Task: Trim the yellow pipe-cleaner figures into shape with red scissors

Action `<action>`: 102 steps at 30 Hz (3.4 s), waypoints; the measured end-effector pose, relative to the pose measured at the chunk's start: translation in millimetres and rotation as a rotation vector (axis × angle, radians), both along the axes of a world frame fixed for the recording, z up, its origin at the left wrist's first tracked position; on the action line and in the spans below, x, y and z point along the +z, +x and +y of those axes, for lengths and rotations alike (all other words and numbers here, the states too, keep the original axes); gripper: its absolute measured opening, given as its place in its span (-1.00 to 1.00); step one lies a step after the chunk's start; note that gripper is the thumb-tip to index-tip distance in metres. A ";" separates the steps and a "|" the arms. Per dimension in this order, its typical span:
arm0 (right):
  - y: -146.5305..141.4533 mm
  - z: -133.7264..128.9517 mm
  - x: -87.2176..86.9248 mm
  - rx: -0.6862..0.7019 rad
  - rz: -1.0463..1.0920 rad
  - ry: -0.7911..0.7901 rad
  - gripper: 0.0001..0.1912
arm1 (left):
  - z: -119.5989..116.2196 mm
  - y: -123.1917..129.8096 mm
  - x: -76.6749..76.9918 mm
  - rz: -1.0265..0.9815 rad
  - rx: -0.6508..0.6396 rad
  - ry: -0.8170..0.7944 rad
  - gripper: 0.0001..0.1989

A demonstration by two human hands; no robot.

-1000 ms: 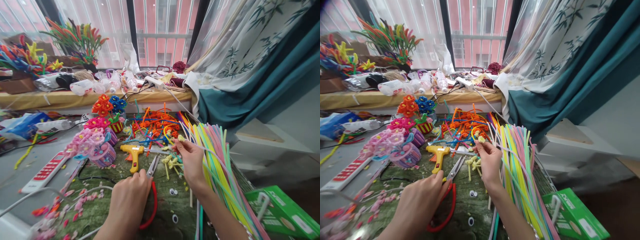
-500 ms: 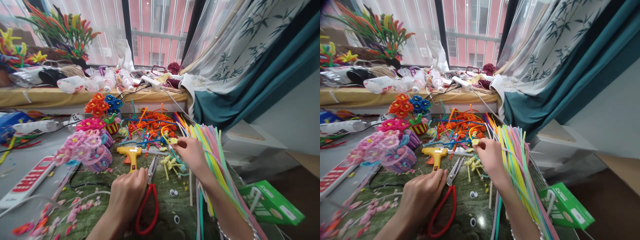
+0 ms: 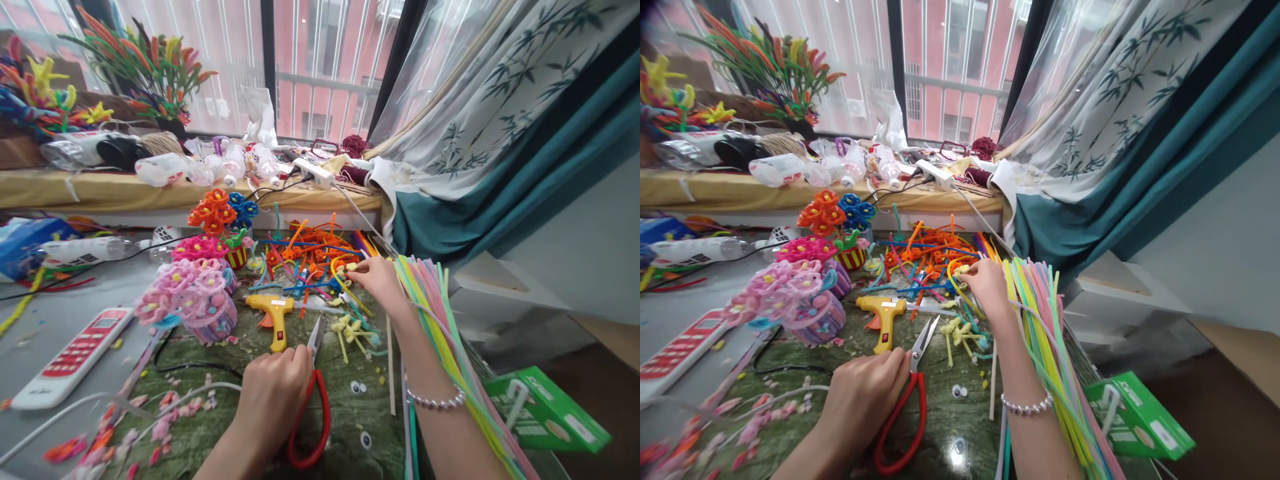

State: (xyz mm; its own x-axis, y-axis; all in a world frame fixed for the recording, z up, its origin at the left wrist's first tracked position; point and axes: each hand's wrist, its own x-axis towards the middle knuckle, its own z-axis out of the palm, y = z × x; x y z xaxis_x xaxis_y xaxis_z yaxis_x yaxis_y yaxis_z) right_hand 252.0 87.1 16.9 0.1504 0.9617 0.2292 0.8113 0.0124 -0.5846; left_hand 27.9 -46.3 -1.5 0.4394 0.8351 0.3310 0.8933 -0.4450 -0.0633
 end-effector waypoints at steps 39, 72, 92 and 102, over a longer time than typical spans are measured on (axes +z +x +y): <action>-64.0 -100.2 5.1 0.144 -0.524 -0.435 -0.77 | -22.0 9.4 16.6 0.184 0.173 -0.509 -0.78; -35.2 -75.6 -17.5 0.215 1.277 -0.117 -0.59 | -10.4 9.1 28.8 -1.422 0.380 -0.810 -0.64; -22.5 -74.2 -13.5 -0.153 1.294 0.145 -0.74 | 17.6 -9.1 18.9 -0.194 0.398 0.012 -0.71; -20.7 -72.5 -15.3 -0.142 1.241 0.147 -0.75 | 12.6 -21.9 21.0 0.200 0.263 0.274 -0.69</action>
State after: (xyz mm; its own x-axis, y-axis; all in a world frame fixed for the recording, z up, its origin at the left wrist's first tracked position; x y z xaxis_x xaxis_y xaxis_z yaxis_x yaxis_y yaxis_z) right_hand 231.3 14.6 1.5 0.4413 0.8966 -0.0372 -0.2839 0.1001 -0.9536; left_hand 5.9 -33.7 19.5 0.3011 0.8205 0.4858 0.9322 -0.1461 -0.3311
